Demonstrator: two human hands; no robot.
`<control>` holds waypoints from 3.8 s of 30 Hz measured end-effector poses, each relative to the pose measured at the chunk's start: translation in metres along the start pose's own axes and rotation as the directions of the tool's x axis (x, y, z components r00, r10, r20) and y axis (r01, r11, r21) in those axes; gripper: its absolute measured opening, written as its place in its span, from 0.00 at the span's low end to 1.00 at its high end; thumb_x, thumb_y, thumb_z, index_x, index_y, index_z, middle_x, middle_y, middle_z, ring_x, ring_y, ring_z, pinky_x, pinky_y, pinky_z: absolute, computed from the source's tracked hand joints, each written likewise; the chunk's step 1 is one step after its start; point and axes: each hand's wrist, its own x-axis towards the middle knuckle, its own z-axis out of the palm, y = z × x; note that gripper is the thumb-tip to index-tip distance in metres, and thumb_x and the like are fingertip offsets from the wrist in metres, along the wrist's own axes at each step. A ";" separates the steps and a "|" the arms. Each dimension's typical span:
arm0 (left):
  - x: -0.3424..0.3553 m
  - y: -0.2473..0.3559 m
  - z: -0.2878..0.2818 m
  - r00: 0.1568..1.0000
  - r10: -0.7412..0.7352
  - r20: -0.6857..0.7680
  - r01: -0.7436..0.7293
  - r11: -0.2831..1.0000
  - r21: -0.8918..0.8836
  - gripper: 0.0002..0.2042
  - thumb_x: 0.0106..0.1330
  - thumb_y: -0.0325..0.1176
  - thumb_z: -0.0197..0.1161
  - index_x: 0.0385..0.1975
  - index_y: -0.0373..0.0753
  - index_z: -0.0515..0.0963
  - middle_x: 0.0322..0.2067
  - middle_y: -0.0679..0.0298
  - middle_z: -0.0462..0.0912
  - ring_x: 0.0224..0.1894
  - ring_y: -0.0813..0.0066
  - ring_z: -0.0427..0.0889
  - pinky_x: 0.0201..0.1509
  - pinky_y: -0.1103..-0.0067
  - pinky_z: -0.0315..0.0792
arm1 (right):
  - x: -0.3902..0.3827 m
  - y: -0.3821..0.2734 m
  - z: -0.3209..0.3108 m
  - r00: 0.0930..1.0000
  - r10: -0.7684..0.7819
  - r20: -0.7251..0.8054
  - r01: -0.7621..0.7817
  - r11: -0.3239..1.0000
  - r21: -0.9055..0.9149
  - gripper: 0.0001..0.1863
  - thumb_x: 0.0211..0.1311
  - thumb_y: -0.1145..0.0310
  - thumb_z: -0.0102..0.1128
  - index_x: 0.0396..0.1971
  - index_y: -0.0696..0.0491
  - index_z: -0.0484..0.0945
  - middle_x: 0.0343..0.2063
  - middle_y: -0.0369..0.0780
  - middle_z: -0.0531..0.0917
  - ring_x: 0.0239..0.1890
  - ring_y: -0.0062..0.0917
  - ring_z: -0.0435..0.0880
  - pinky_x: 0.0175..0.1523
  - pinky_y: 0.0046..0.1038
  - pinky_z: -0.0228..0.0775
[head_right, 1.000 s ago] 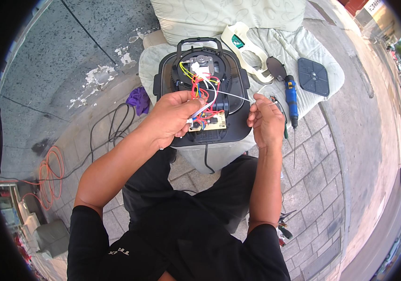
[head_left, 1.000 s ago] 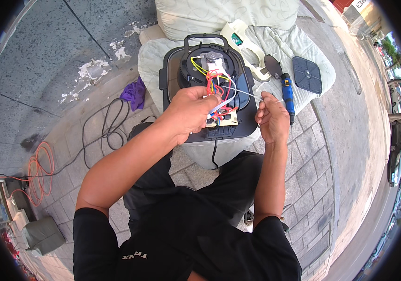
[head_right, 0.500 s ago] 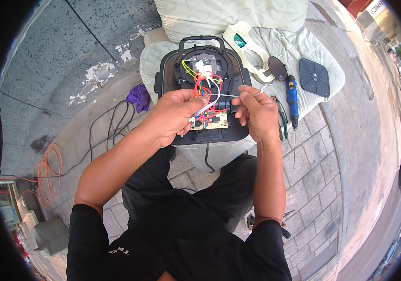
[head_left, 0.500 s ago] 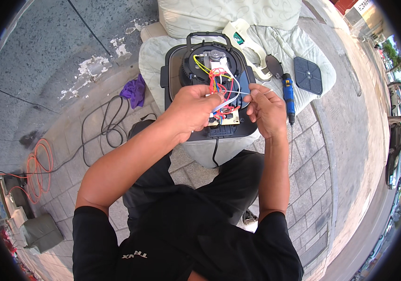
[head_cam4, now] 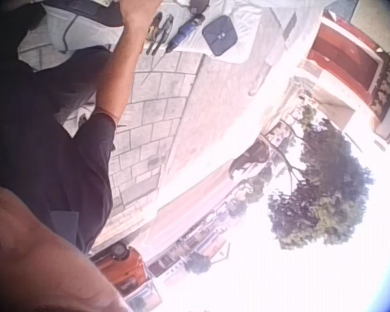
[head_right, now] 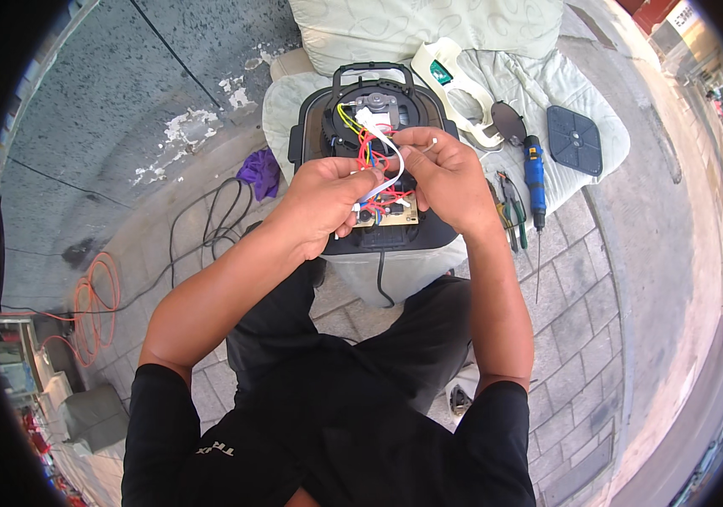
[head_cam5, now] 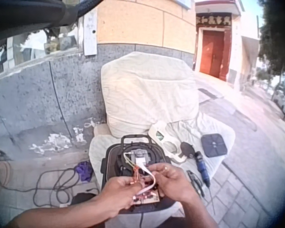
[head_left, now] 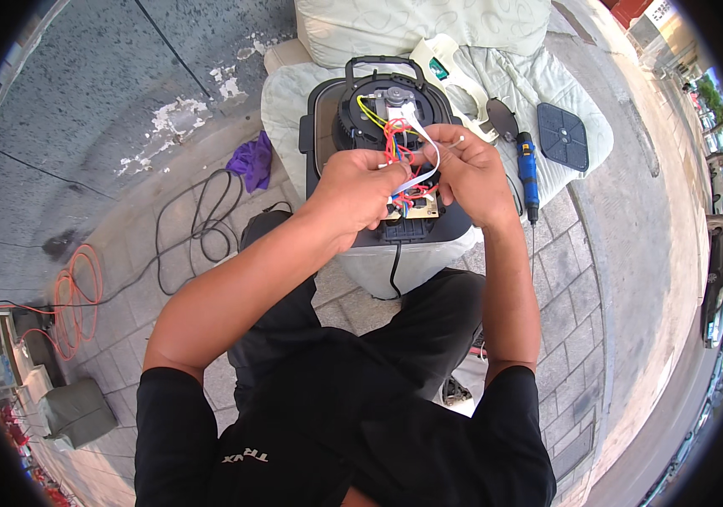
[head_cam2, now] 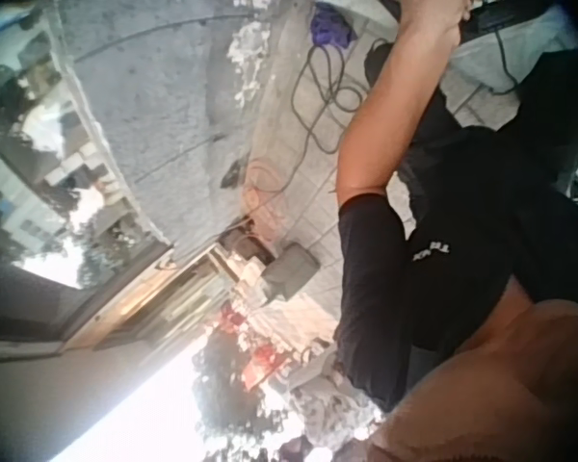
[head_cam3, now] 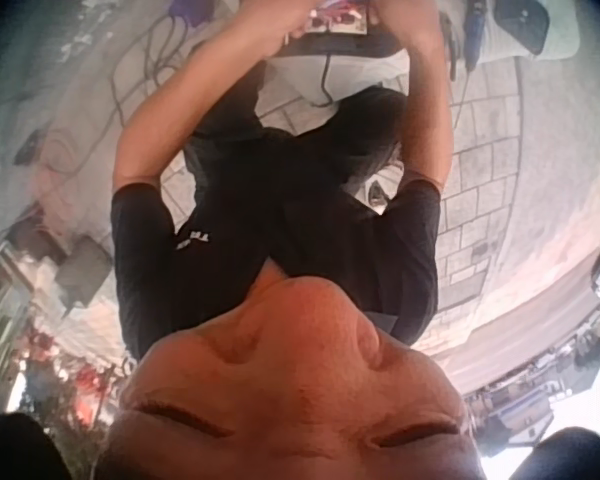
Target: The person uses a power drill to remove screws from a small electronic device, then organizes and secures the internal wires with zip ties. They briefly walk into a nearby shop to retrieve more zip ties and return to continue bundling the wires.
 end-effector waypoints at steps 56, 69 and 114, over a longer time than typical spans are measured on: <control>0.003 -0.016 -0.074 0.926 0.365 0.091 -0.328 0.662 0.674 0.18 0.69 0.41 0.69 0.47 0.32 0.86 0.34 0.51 0.89 0.35 0.58 0.89 0.44 0.69 0.80 | 0.041 -0.027 0.024 0.920 0.370 0.131 -0.349 0.923 -0.159 0.14 0.62 0.60 0.74 0.28 0.55 0.84 0.11 0.32 0.75 0.09 0.13 0.67 0.12 0.18 0.50; 0.035 0.015 -0.064 0.930 0.363 -0.051 -0.359 0.931 0.072 0.17 0.67 0.43 0.76 0.46 0.37 0.87 0.30 0.72 0.85 0.19 0.91 0.66 0.20 0.87 0.56 | 0.036 -0.028 0.019 0.926 0.363 0.103 -0.344 0.924 -0.166 0.15 0.61 0.60 0.77 0.32 0.58 0.87 0.16 0.34 0.78 0.14 0.15 0.69 0.18 0.21 0.56; 0.046 0.020 -0.050 0.891 0.384 0.244 -0.410 0.910 0.063 0.10 0.75 0.33 0.66 0.45 0.32 0.82 0.27 0.66 0.82 0.21 0.85 0.77 0.19 0.85 0.68 | 0.020 -0.019 0.003 0.981 -0.184 -0.065 0.180 0.982 -0.064 0.11 0.71 0.70 0.68 0.46 0.61 0.86 0.30 0.36 0.88 0.29 0.15 0.84 0.35 0.20 0.79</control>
